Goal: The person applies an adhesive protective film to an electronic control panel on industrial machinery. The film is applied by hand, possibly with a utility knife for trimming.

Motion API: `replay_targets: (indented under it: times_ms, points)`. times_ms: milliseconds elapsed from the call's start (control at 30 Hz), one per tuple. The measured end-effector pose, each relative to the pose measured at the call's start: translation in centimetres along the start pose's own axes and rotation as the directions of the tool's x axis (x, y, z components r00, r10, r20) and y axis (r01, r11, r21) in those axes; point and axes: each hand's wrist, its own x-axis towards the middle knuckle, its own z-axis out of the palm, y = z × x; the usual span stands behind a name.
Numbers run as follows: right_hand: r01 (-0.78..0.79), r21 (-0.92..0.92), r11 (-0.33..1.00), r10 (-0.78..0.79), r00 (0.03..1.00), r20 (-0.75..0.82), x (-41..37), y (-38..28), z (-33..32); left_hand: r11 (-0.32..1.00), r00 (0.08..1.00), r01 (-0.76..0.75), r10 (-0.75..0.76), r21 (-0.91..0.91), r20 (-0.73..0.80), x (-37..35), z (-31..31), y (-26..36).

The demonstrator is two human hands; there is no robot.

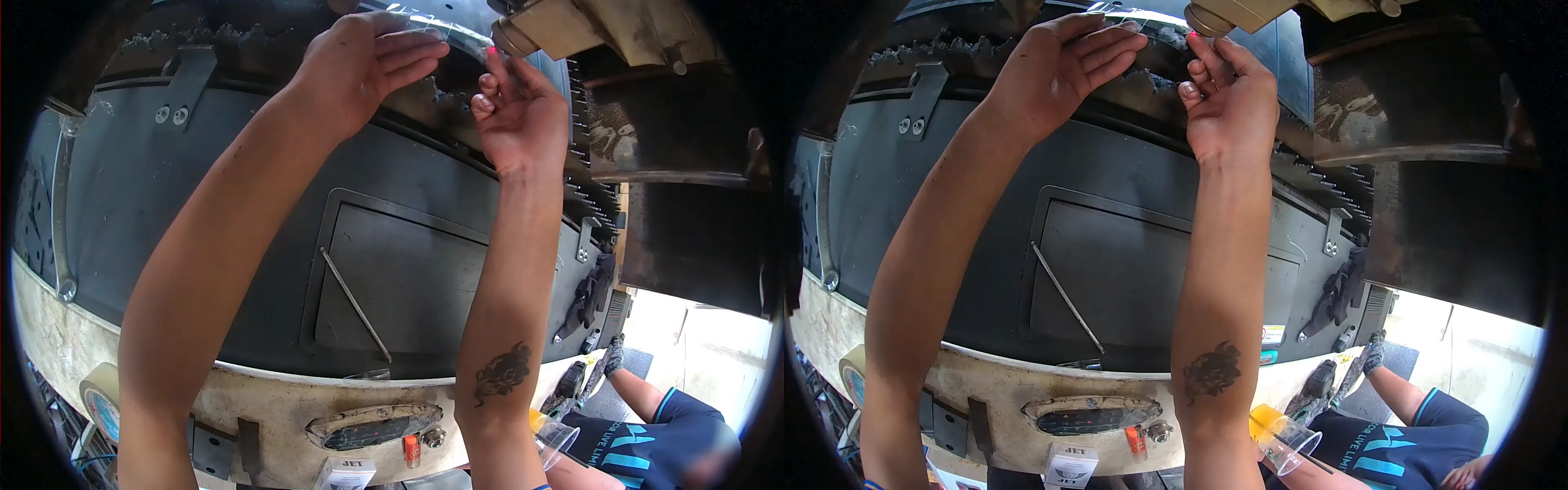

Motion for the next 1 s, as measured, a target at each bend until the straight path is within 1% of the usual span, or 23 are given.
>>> replay_targets:
  times_ms: [100, 167, 200, 267, 300, 367, 433, 467, 500, 533, 567, 600, 667, 700, 733, 767, 800, 867, 900, 933, 967, 1000]
  points:
    - [0.001, 0.007, 1.000, -0.001, 1.000, 0.014, -0.2, -0.1, 0.1, 1.000, 0.999, 0.014, -0.014, 0.010, -0.033, 0.1, -0.1, 0.0]
    - [0.003, 0.006, 1.000, -0.003, 1.000, 0.018, -0.2, -0.1, 0.1, 1.000, 0.998, -0.011, 0.012, -0.017, 0.060, 0.2, -0.4, 0.0]
    - [-0.003, 0.013, 1.000, 0.002, 1.000, 0.028, -0.1, -0.1, 0.0, 1.000, 0.998, -0.011, 0.012, -0.017, 0.059, 0.2, -0.2, 0.1]
    - [-0.010, 0.020, 1.000, 0.009, 0.999, 0.037, -0.1, -0.2, -0.1, 0.988, 0.987, 0.143, -0.147, -0.053, -0.066, 0.1, 0.3, 0.5]
    - [-0.023, 0.018, 1.000, 0.023, 0.999, 0.046, -0.2, -0.4, -0.1, 0.988, 0.987, 0.143, -0.146, -0.053, -0.066, 0.2, -0.1, 0.4]
    - [-0.037, 0.014, 0.999, 0.036, 0.998, 0.055, -0.6, -0.8, 0.2, 0.985, 0.989, 0.117, -0.104, -0.130, 0.109, 0.5, -1.2, 0.1]
    - [-0.094, -0.013, 0.996, 0.094, 0.995, 0.035, -1.0, -1.4, 0.4, 0.983, 0.989, 0.123, -0.110, -0.137, 0.099, 1.0, -1.7, 0.0]
    - [-0.093, -0.013, 0.996, 0.094, 0.995, 0.036, -0.9, -1.6, 0.2, 0.981, 0.989, 0.128, -0.116, -0.143, 0.088, 1.2, -1.9, -0.1]
    - [-0.149, 0.006, 0.989, 0.148, 0.986, 0.079, -0.8, -1.8, 0.0, 0.982, 0.989, 0.128, -0.116, -0.142, 0.088, 1.2, -2.2, -0.2]
    - [-0.205, 0.023, 0.979, 0.201, 0.972, 0.123, -0.7, -1.9, -0.2, 0.969, 0.979, 0.132, -0.095, -0.208, 0.181, 1.1, -2.5, -0.2]
    - [-0.204, 0.023, 0.979, 0.200, 0.972, 0.124, -0.8, -2.2, -0.2, 0.952, 0.961, 0.141, -0.065, -0.272, 0.270, 1.0, -2.5, -0.1]
    - [-0.203, 0.032, 0.979, 0.198, 0.973, 0.123, -1.1, -2.5, -0.1, 0.952, 0.960, 0.140, -0.064, -0.272, 0.271, 1.0, -2.4, -0.1]
    - [-0.200, 0.040, 0.979, 0.194, 0.973, 0.122, -1.1, -2.9, -0.3, 0.949, 0.978, 0.177, -0.139, -0.259, 0.157, 1.0, -2.0, 0.2]
    - [-0.241, 0.084, 0.967, 0.226, 0.962, 0.152, -1.0, -3.0, -0.5, 0.950, 0.978, 0.177, -0.140, -0.258, 0.158, 0.8, -1.7, 0.5]
    - [-0.282, 0.125, 0.951, 0.257, 0.949, 0.183, -1.0, -3.0, -0.7, 0.920, 0.965, 0.234, -0.181, -0.314, 0.188, 0.5, -1.5, 0.7]
    - [-0.280, 0.126, 0.952, 0.255, 0.949, 0.183, -1.0, -3.1, -0.9, 0.884, 0.950, 0.290, -0.219, -0.368, 0.221, 0.4, -1.3, 0.8]
    - [-0.288, 0.148, 0.946, 0.257, 0.946, 0.198, -1.0, -3.1, -0.9, 0.884, 0.950, 0.290, -0.220, -0.366, 0.223, 0.5, -1.7, 0.9]
    - [-0.296, 0.171, 0.940, 0.258, 0.942, 0.213, -1.0, -3.2, -1.0, 0.900, 0.931, 0.268, -0.150, -0.344, 0.332, 0.9, -2.6, 1.1]
    - [-0.289, 0.179, 0.940, 0.255, 0.948, 0.190, -1.1, -3.1, -0.9, 0.901, 0.931, 0.268, -0.151, -0.342, 0.333, 1.0, -2.7, 0.9]
    - [-0.283, 0.187, 0.941, 0.253, 0.953, 0.167, -1.1, -3.1, -0.8, 0.922, 0.934, 0.255, -0.156, -0.292, 0.322, 1.1, -2.7, 0.7]
    - [-0.282, 0.188, 0.941, 0.252, 0.953, 0.169, -1.1, -3.2, -0.8, 0.940, 0.937, 0.241, -0.160, -0.243, 0.311, 1.0, -2.3, 0.7]
    - [-0.290, 0.190, 0.938, 0.255, 0.948, 0.190, -1.1, -3.2, -0.9, 0.940, 0.937, 0.240, -0.159, -0.243, 0.311, 0.8, -1.9, 0.7]
